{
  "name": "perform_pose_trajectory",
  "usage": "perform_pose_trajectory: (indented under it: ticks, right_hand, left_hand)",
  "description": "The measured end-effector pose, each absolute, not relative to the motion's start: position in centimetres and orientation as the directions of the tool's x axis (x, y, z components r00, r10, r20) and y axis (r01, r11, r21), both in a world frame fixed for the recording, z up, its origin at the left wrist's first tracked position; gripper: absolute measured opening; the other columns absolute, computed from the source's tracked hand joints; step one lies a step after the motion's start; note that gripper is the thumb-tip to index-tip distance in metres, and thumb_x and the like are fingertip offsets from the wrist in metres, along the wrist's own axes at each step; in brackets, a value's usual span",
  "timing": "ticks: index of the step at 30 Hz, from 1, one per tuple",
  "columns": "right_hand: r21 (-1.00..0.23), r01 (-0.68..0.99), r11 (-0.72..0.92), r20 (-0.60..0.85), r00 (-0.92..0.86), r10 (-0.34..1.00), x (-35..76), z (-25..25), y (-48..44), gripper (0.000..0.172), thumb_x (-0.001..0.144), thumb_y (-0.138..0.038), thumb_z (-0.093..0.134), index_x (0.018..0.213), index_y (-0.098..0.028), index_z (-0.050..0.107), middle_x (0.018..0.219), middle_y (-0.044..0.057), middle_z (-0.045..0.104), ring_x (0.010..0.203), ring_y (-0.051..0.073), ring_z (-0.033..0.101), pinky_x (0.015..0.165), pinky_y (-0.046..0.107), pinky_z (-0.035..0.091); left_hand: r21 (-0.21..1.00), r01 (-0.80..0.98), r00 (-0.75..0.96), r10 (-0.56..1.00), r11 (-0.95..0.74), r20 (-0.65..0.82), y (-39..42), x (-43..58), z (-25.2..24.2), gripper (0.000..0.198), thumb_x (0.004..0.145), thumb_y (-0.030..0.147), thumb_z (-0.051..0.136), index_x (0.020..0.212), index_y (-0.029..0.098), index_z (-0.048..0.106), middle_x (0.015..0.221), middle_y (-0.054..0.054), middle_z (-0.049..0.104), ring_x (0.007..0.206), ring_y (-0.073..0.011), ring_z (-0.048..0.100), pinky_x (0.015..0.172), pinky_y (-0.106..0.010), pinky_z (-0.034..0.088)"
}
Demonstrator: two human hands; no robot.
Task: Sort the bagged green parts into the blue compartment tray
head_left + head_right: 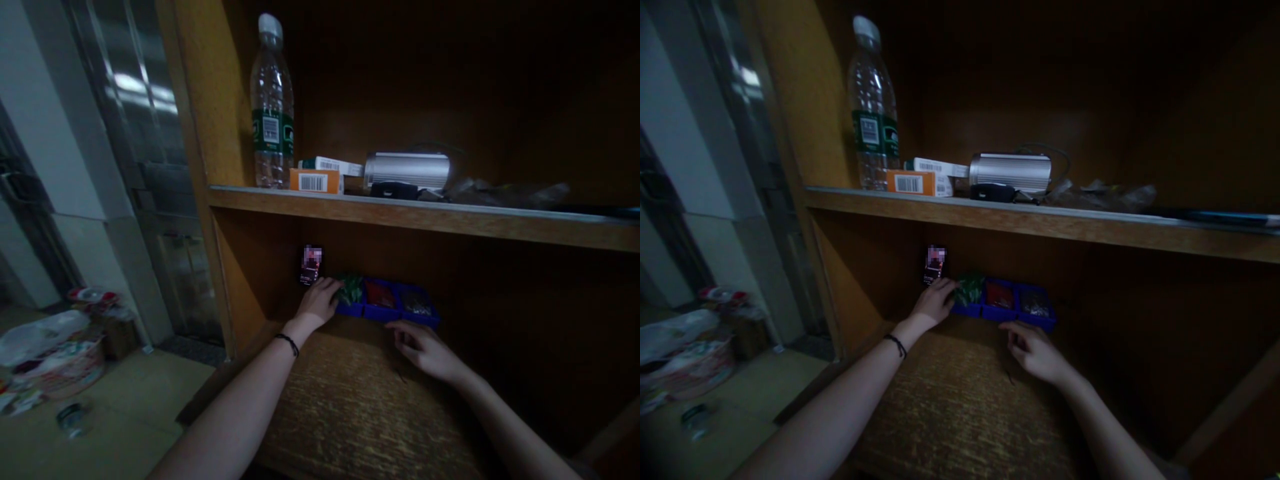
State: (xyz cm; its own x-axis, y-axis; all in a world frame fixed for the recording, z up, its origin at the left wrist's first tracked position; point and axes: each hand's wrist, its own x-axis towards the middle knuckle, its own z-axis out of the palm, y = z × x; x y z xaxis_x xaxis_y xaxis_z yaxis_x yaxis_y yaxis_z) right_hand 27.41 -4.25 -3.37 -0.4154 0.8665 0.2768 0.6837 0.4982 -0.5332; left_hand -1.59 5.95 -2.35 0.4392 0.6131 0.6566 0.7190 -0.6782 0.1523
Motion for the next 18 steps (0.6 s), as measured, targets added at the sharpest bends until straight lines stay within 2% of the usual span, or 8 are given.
perform_pose_trajectory:
  ticks: [4, 9, 11, 14, 16, 18]
  right_hand:
    - [-0.537, 0.684, 0.493, 0.275, -0.410, 0.870, 27.45, -3.60, -4.15, 0.042, 0.083, -0.020, 0.052, 0.124, -0.021, 0.061, 0.091, 0.005, 0.068, 0.080, 0.021, 0.062, 0.075, 0.035, 0.050]
    - [-0.537, 0.683, 0.496, 0.275, -0.414, 0.868, 27.36, -3.58, -4.19, 0.043, 0.082, -0.019, 0.052, 0.124, -0.022, 0.061, 0.087, 0.004, 0.069, 0.078, 0.020, 0.063, 0.072, 0.033, 0.050]
    - [-0.531, 0.690, 0.491, 0.268, -0.413, 0.871, 27.33, -3.55, -4.21, 0.043, 0.082, -0.019, 0.052, 0.124, -0.022, 0.061, 0.087, 0.004, 0.069, 0.077, 0.020, 0.063, 0.072, 0.032, 0.049]
    - [-0.531, 0.704, 0.472, 0.254, -0.400, 0.881, 27.23, -3.47, -4.30, 0.044, 0.083, -0.019, 0.051, 0.125, -0.022, 0.061, 0.088, 0.004, 0.069, 0.078, 0.020, 0.063, 0.072, 0.033, 0.049]
    - [-0.534, 0.706, 0.464, 0.245, -0.396, 0.885, 27.15, -3.36, -4.41, 0.045, 0.083, -0.019, 0.050, 0.126, -0.022, 0.061, 0.088, 0.004, 0.069, 0.078, 0.020, 0.063, 0.073, 0.033, 0.049]
    - [-0.536, 0.705, 0.465, 0.241, -0.400, 0.884, 27.11, -3.24, -4.53, 0.045, 0.083, -0.019, 0.050, 0.127, -0.021, 0.060, 0.088, 0.004, 0.069, 0.078, 0.020, 0.064, 0.073, 0.033, 0.049]
  left_hand:
    - [0.106, 0.719, 0.503, 0.619, -0.687, 0.604, 5.68, -1.25, -2.10, 0.028, 0.085, 0.010, 0.052, 0.102, 0.023, 0.070, 0.104, -0.007, 0.067, 0.100, -0.0239, 0.056, 0.089, -0.036, 0.049]
    - [0.130, 0.729, 0.480, 0.638, -0.672, 0.602, 5.37, -1.17, -2.12, 0.018, 0.085, 0.023, 0.061, 0.101, 0.021, 0.070, 0.096, -0.008, 0.069, 0.096, -0.0261, 0.058, 0.085, -0.037, 0.049]
    - [0.140, 0.728, 0.468, 0.635, -0.672, 0.614, 5.26, -1.17, -2.18, 0.023, 0.086, 0.035, 0.064, 0.104, 0.021, 0.070, 0.098, -0.009, 0.070, 0.097, -0.0281, 0.059, 0.087, -0.039, 0.048]
    - [0.163, 0.725, 0.445, 0.635, -0.669, 0.631, 5.26, -1.10, -2.27, 0.035, 0.093, 0.048, 0.056, 0.114, 0.022, 0.066, 0.108, -0.009, 0.070, 0.100, -0.0273, 0.060, 0.089, -0.038, 0.047]
    - [0.140, 0.715, 0.468, 0.618, -0.685, 0.632, 5.39, -1.08, -2.28, 0.031, 0.099, 0.044, 0.046, 0.117, 0.024, 0.064, 0.109, -0.008, 0.069, 0.099, -0.0244, 0.061, 0.089, -0.035, 0.046]
    - [0.105, 0.707, 0.500, 0.599, -0.700, 0.626, 5.60, -1.16, -2.28, 0.028, 0.102, 0.036, 0.041, 0.111, 0.025, 0.065, 0.103, -0.006, 0.069, 0.095, -0.0221, 0.060, 0.087, -0.033, 0.046]
